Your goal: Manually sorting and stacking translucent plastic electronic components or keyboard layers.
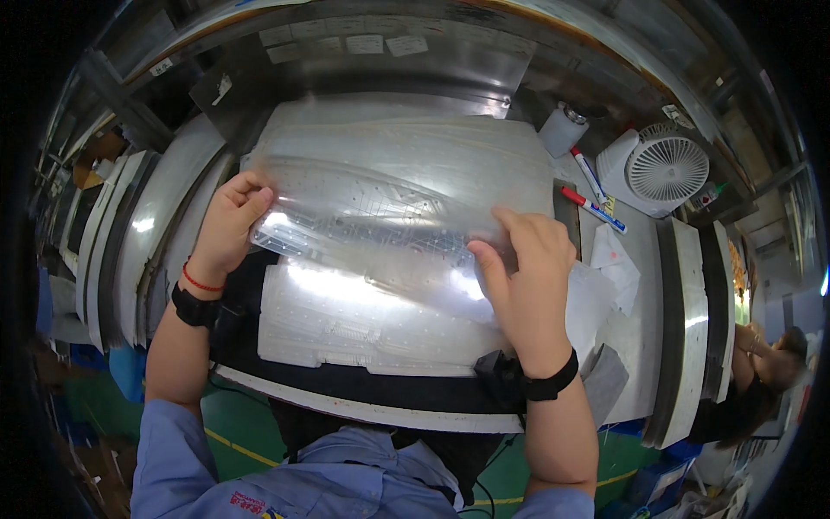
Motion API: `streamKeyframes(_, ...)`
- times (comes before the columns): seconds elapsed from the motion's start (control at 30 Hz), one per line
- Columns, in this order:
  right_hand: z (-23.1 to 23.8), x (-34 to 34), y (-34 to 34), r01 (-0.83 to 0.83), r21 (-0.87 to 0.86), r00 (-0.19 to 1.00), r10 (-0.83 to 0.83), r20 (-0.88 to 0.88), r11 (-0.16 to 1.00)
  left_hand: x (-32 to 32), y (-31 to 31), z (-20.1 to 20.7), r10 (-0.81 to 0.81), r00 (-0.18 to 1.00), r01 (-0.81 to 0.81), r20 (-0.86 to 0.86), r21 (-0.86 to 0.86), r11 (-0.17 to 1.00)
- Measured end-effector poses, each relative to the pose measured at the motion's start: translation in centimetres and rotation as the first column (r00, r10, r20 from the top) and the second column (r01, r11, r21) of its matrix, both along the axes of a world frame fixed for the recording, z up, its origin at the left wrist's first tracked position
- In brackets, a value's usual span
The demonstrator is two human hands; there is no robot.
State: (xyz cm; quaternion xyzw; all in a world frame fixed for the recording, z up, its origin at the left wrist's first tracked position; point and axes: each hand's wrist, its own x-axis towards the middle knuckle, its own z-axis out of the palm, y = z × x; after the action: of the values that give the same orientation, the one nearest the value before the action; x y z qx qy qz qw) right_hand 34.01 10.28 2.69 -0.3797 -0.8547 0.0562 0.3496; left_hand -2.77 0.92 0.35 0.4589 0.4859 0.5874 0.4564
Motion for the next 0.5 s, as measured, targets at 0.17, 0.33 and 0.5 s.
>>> streamKeyframes(0.17, -0.2, -0.1, 0.1, 0.008, -0.048, 0.998, -0.011, -0.056, 0.999, -0.5, 0.0, -0.3, -0.031, 0.999, 0.031, -0.008, 0.003, 1.000)
streamKeyframes(0.33, -0.5, -0.4, 0.5, 0.002, 0.109, 0.989, 0.014, -0.147, 0.994, -0.2, 0.3, -0.8, 0.071, 0.995, -0.072, 0.071, 0.006, 0.997)
streamKeyframes(0.5, 0.6, 0.2, 0.0, 0.000, 0.076, 0.989, 0.011, -0.146, 0.997, -2.1, 0.6, -1.5, 0.208, 0.977, -0.210, 0.050, 0.038, 0.977)
